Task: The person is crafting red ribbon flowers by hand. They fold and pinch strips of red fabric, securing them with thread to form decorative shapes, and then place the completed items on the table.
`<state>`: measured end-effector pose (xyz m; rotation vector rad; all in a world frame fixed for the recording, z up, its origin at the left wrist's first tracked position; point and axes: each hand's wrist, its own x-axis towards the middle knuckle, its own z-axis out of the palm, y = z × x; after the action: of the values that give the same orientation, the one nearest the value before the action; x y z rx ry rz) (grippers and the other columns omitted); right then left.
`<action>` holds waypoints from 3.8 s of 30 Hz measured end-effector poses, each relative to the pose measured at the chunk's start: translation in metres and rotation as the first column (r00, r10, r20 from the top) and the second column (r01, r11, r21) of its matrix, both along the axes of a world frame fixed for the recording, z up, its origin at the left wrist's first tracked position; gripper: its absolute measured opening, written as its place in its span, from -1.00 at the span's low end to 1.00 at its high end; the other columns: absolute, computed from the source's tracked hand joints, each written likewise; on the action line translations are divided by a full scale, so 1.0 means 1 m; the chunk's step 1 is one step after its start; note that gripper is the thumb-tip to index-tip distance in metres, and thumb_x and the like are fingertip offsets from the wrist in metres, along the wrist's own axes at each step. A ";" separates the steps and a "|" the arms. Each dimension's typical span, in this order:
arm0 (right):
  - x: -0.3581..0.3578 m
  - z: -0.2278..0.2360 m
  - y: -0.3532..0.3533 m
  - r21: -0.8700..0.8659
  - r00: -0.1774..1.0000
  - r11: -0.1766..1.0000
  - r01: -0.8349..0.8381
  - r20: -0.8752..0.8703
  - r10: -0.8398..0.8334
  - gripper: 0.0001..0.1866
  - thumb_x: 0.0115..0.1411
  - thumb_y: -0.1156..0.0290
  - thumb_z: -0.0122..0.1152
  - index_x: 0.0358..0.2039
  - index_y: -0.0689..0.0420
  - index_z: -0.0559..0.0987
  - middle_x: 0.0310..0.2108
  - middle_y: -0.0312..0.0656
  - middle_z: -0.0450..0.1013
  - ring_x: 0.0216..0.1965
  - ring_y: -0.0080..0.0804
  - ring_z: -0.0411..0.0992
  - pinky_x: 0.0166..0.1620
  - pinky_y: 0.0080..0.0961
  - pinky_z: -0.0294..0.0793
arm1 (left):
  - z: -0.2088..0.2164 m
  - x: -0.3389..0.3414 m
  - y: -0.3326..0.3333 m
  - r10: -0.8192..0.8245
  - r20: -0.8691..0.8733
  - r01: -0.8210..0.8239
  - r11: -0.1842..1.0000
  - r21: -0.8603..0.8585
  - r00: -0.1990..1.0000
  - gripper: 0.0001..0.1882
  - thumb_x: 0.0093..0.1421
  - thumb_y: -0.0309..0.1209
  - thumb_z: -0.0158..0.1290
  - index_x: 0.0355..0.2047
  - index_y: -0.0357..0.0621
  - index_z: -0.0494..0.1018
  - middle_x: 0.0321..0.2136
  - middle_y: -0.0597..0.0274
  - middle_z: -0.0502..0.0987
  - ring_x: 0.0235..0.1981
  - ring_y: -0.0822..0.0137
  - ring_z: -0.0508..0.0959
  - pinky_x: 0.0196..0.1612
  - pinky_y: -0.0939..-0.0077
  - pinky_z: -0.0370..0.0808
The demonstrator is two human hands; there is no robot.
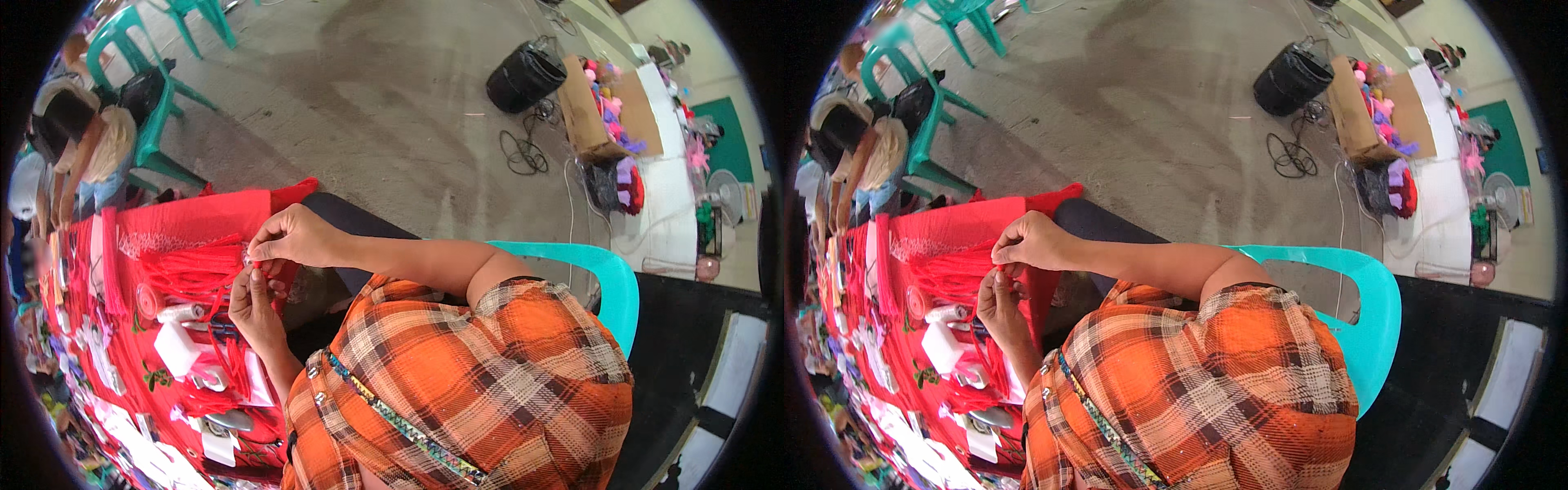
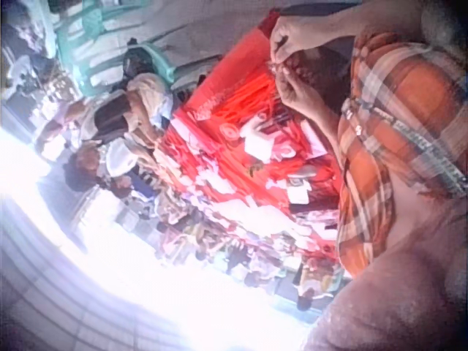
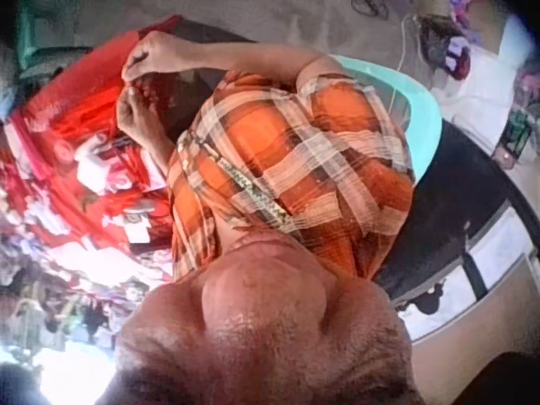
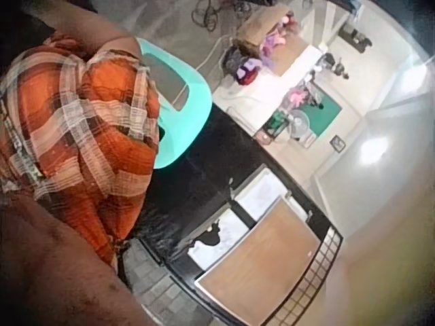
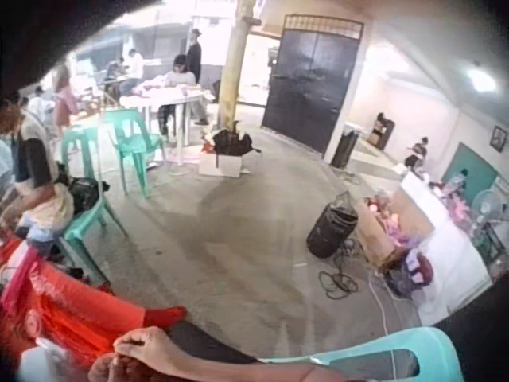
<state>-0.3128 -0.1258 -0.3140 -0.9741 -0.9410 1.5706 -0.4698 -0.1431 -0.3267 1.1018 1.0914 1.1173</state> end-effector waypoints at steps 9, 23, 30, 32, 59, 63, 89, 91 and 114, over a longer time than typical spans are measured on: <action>0.024 0.011 -0.023 0.237 0.954 0.964 0.122 0.240 -0.179 -0.90 0.07 0.51 0.20 -0.43 0.30 0.58 -0.52 -0.22 0.52 -0.50 -0.60 0.46 -0.39 -0.67 0.46 | 0.006 0.024 -0.010 -0.067 -0.086 0.071 0.997 0.040 0.994 -0.85 0.22 -0.46 -0.03 -0.32 -0.29 0.48 -0.51 0.25 0.52 -0.63 0.59 0.39 -0.59 0.76 0.30; 0.088 0.066 -0.083 0.275 0.877 0.877 0.394 0.171 -0.448 -0.88 0.16 0.49 0.09 -0.39 0.28 0.53 -0.58 -0.27 0.45 -0.56 -0.64 0.40 -0.45 -0.70 0.44 | 0.039 0.103 -0.014 -0.597 0.324 0.608 0.790 0.077 0.734 -0.69 0.23 -0.34 -0.03 -0.14 -0.34 0.43 -0.34 0.18 0.52 -0.46 0.47 0.48 -0.41 0.64 0.42; 0.127 0.098 -0.138 0.352 0.787 0.763 0.543 0.104 -0.608 -0.85 0.17 0.43 0.11 -0.41 0.27 0.51 -0.59 -0.28 0.44 -0.57 -0.65 0.39 -0.51 -0.68 0.42 | 0.081 0.139 -0.051 -0.770 0.010 0.733 0.611 0.299 0.637 -0.68 0.26 -0.34 -0.07 -0.10 -0.35 0.40 -0.43 0.32 0.44 -0.53 0.55 0.35 -0.47 0.69 0.30; 0.128 0.111 -0.145 0.394 0.773 0.747 0.535 0.128 -0.621 -0.86 0.18 0.43 0.10 -0.42 0.26 0.49 -0.59 -0.28 0.43 -0.59 -0.64 0.37 -0.52 -0.68 0.39 | 0.091 0.144 -0.058 -0.764 -0.031 0.710 0.584 0.393 0.645 -0.67 0.26 -0.35 -0.07 -0.07 -0.34 0.40 -0.45 0.35 0.42 -0.54 0.57 0.33 -0.48 0.71 0.29; 0.095 0.138 -0.137 0.449 0.830 0.765 0.462 0.086 -0.552 -0.88 0.17 0.45 0.10 -0.42 0.26 0.49 -0.58 -0.24 0.43 -0.60 -0.60 0.37 -0.51 -0.69 0.37 | 0.113 0.104 -0.056 -0.700 0.003 0.647 0.661 0.379 0.714 -0.74 0.23 -0.50 -0.06 -0.09 -0.35 0.41 -0.46 0.25 0.50 -0.55 0.48 0.46 -0.49 0.65 0.43; 0.077 0.128 -0.110 0.431 0.883 0.825 0.367 0.117 -0.454 -0.88 0.16 0.46 0.11 -0.43 0.26 0.49 -0.59 -0.24 0.43 -0.61 -0.60 0.37 -0.52 -0.68 0.38 | 0.104 0.077 -0.048 -0.628 0.034 0.586 0.743 0.323 0.778 -0.73 0.23 -0.49 -0.06 -0.09 -0.35 0.40 -0.45 0.22 0.51 -0.53 0.46 0.49 -0.44 0.63 0.46; -0.175 -0.009 -0.038 0.304 0.705 0.660 -0.687 0.496 0.506 -0.93 0.14 0.54 0.08 -0.49 0.22 0.43 -0.61 -0.33 0.35 -0.59 -0.64 0.32 -0.50 -0.68 0.31 | 0.012 -0.147 -0.155 0.284 -0.161 -0.303 0.947 -0.104 0.945 -0.80 0.23 -0.42 -0.07 -0.25 -0.30 0.45 -0.60 0.34 0.46 -0.63 0.60 0.38 -0.57 0.71 0.33; -0.178 -0.019 -0.035 0.122 0.559 0.576 -0.809 0.464 0.687 -0.92 0.14 0.53 0.07 -0.49 0.20 0.45 -0.64 -0.41 0.34 -0.58 -0.72 0.29 -0.50 -0.71 0.28 | -0.002 -0.155 -0.167 0.239 -0.154 -0.265 0.948 -0.175 0.959 -0.79 0.22 -0.40 -0.05 -0.25 -0.30 0.46 -0.59 0.35 0.47 -0.63 0.59 0.38 -0.57 0.72 0.33; -0.244 -0.088 -0.007 0.462 0.495 0.344 -0.817 0.869 0.010 -0.88 0.00 0.39 0.18 -0.45 0.15 0.55 -0.40 -0.14 0.39 -0.24 -0.18 0.38 -0.18 -0.29 0.40 | -0.091 -0.252 -0.194 0.437 -0.874 -0.553 0.684 0.476 -0.212 -0.79 0.07 -0.34 0.05 -0.30 -0.14 0.51 -0.36 0.19 0.48 -0.23 0.16 0.43 -0.18 0.26 0.32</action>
<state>-0.5566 -0.1329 -0.4020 -0.5268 -2.5704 0.7040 -0.7214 -0.3371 -0.4179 1.3812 3.0167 0.6513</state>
